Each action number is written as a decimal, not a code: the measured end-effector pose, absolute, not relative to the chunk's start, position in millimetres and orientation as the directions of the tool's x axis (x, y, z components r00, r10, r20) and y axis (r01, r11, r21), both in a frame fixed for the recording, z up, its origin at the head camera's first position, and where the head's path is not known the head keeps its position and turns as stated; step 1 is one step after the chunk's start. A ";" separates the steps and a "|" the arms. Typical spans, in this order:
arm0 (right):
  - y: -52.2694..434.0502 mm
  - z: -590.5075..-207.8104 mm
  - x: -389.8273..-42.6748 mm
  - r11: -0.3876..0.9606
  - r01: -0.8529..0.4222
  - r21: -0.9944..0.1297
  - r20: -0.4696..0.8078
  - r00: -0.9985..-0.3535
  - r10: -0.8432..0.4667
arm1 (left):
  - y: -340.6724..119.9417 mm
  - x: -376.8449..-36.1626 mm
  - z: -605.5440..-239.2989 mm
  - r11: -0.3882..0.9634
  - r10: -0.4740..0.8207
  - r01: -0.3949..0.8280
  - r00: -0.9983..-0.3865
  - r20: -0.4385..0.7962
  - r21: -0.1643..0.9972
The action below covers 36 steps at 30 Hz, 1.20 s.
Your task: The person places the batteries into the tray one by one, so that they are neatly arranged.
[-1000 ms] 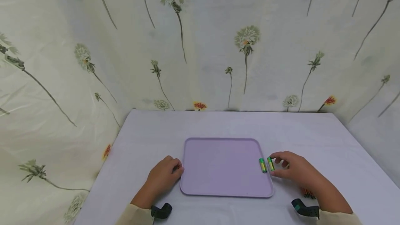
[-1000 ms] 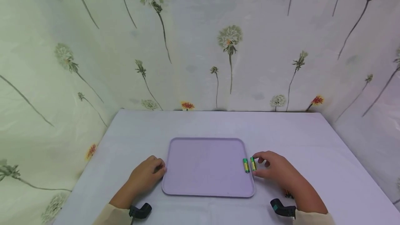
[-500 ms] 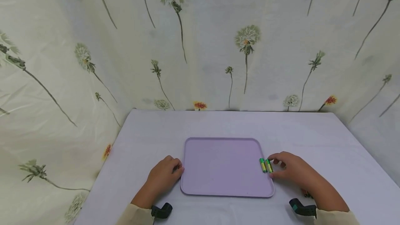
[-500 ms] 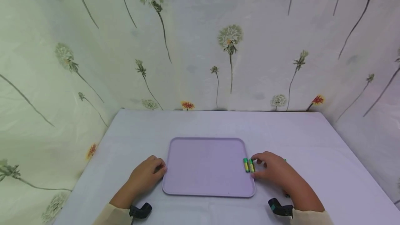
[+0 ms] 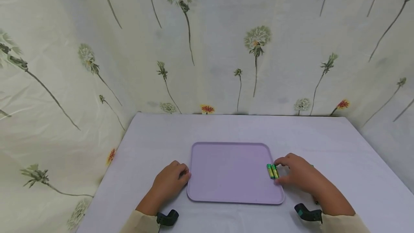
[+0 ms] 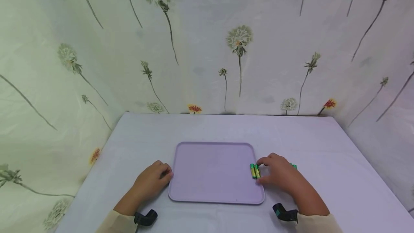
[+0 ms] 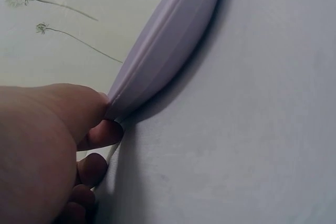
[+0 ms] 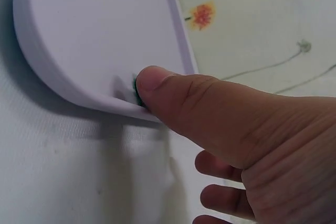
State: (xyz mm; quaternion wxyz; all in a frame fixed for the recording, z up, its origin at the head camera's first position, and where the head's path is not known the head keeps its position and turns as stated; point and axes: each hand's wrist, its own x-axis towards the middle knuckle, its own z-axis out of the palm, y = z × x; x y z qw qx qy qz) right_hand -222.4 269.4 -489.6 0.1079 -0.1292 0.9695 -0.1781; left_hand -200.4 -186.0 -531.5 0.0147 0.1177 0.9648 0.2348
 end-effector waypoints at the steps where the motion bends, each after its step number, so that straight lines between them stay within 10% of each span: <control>1: 268.3 -490.2 -222.5 0.903 -0.222 -0.367 -0.151 -0.944 -0.293 | -186.1 -200.4 -531.0 0.861 0.236 0.223 -0.971 0.029 0.457; 36: 201.8 -498.9 -233.9 0.925 -0.297 -0.235 -0.073 -0.944 -0.322 | -187.9 -204.6 -537.6 0.862 0.240 0.225 -0.970 0.025 0.454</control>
